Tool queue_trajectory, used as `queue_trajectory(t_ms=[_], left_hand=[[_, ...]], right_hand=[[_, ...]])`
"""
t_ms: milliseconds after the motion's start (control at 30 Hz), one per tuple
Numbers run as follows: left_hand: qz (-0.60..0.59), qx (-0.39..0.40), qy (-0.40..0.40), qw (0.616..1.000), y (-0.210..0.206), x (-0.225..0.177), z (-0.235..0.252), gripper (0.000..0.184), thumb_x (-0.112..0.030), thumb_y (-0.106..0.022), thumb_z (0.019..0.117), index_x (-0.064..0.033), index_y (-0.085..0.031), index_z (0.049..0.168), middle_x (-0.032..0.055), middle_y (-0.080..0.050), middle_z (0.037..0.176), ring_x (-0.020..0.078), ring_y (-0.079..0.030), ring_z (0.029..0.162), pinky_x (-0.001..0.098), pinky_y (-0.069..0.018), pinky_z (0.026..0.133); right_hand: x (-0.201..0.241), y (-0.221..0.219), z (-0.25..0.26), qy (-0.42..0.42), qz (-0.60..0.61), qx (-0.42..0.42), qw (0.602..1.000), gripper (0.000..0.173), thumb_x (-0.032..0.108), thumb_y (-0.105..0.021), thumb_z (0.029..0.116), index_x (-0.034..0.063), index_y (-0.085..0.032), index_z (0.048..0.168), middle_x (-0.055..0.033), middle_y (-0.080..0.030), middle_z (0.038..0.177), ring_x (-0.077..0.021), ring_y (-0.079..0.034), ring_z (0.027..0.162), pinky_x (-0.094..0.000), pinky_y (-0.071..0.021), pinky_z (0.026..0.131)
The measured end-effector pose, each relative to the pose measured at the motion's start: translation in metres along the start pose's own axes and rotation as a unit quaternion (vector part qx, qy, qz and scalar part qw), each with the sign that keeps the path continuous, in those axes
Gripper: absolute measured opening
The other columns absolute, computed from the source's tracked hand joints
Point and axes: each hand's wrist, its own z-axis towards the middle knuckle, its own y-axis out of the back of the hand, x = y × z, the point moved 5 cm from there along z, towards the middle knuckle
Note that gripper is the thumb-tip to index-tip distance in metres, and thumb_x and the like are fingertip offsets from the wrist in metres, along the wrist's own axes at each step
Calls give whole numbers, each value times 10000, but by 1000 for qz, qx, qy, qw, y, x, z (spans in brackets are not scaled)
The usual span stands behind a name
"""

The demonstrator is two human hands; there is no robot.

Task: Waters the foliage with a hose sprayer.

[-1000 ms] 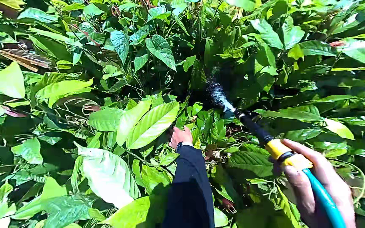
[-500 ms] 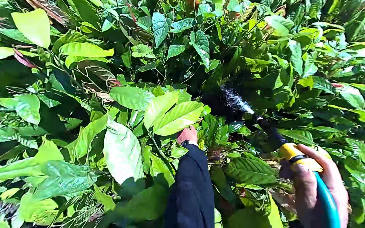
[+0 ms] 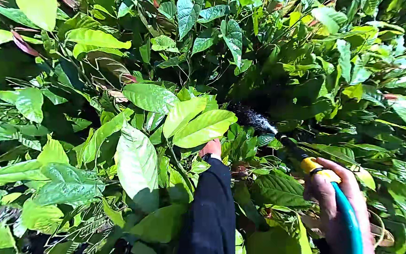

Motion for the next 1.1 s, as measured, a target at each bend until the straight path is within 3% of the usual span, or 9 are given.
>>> queue_trajectory(t_ms=[100, 367, 500, 733, 900, 967, 1033, 1100], left_hand=[[32, 70, 16, 997, 19, -6, -16, 621, -563, -417, 1060, -79, -659, 1364, 213, -635, 1407, 374, -562, 1365, 616, -416, 1120], [55, 79, 23, 995, 6, 5, -11, 610, -556, -382, 1067, -96, -676, 1339, 180, -682, 1346, 347, -606, 1322, 603, -452, 1090], [32, 15, -5, 999, -20, 13, 7, 621, -537, -411, 1045, -40, -709, 1270, 223, -701, 1283, 369, -643, 1262, 608, -459, 1083], [56, 3, -4, 998, -25, 18, 10, 650, -571, -386, 1041, -59, -706, 1283, 209, -699, 1295, 364, -642, 1265, 617, -461, 1079], [36, 16, -11, 999, -24, 16, 8, 618, -542, -393, 1050, -58, -731, 1230, 210, -717, 1251, 370, -662, 1227, 627, -480, 1042], [48, 46, 6, 998, -13, 12, 2, 621, -555, -383, 1055, -79, -703, 1291, 196, -694, 1313, 362, -630, 1284, 626, -461, 1074], [67, 75, 30, 994, 2, 7, -8, 624, -575, -379, 1059, -111, -658, 1368, 173, -661, 1381, 347, -588, 1342, 622, -439, 1097], [75, 79, 33, 994, 6, 4, -12, 639, -585, -377, 1058, -101, -658, 1367, 184, -653, 1390, 355, -578, 1352, 623, -440, 1096]], right_hand=[[-4, 3, 6, -25, -2, 31, 999, 549, 437, -533, 1044, 19, -520, 1400, -59, -681, 983, -109, -646, 688, -282, -572, 555], [-9, 1, 12, -48, 23, 35, 998, 571, 461, -538, 1038, 25, -516, 1406, -53, -678, 944, -119, -630, 646, -292, -562, 529], [-13, 2, 13, -43, 30, 35, 998, 580, 468, -542, 1037, 18, -515, 1402, -62, -678, 974, -120, -638, 667, -290, -568, 541], [-17, 2, 16, -45, 23, 47, 998, 580, 487, -533, 1036, 35, -529, 1400, -55, -679, 970, -117, -627, 659, -287, -557, 531], [-17, -2, 17, -13, 36, -34, 999, 597, 425, -550, 1037, -19, -461, 1426, -93, -663, 1075, -126, -641, 692, -299, -575, 548], [-15, -1, 20, -4, 32, -37, 999, 587, 421, -562, 1037, -10, -474, 1426, -100, -668, 1134, -128, -663, 741, -301, -591, 583], [-15, -1, 21, 3, 34, -54, 998, 578, 403, -569, 1037, -17, -472, 1422, -91, -665, 1099, -117, -649, 710, -287, -578, 558], [-17, -1, 22, 7, 48, -70, 996, 597, 404, -571, 1039, -31, -442, 1427, -81, -643, 1058, -115, -630, 681, -280, -566, 537]])
